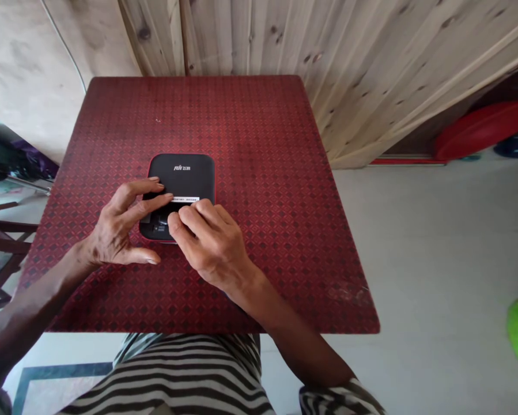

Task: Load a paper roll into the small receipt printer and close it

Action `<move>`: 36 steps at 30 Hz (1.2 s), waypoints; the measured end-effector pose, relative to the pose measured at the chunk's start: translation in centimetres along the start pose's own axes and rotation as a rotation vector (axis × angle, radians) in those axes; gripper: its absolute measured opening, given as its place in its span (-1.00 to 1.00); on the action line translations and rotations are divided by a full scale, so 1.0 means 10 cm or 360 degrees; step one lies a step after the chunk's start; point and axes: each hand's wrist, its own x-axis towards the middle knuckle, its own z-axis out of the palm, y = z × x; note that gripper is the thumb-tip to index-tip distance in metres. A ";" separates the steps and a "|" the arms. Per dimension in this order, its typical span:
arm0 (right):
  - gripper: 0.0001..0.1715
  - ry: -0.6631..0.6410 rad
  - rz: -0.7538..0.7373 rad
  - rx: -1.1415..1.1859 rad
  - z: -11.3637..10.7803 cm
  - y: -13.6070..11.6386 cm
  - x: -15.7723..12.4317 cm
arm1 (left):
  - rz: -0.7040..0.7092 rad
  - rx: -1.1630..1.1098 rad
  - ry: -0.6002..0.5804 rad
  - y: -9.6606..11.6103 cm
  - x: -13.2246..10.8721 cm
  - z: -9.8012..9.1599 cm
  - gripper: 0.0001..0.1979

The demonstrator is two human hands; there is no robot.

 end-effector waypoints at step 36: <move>-0.72 -0.0216 0.1080 0.0974 0.47 0.53 -0.61 | -0.0005 0.0364 0.0459 0.12 -0.37 0.22 -0.33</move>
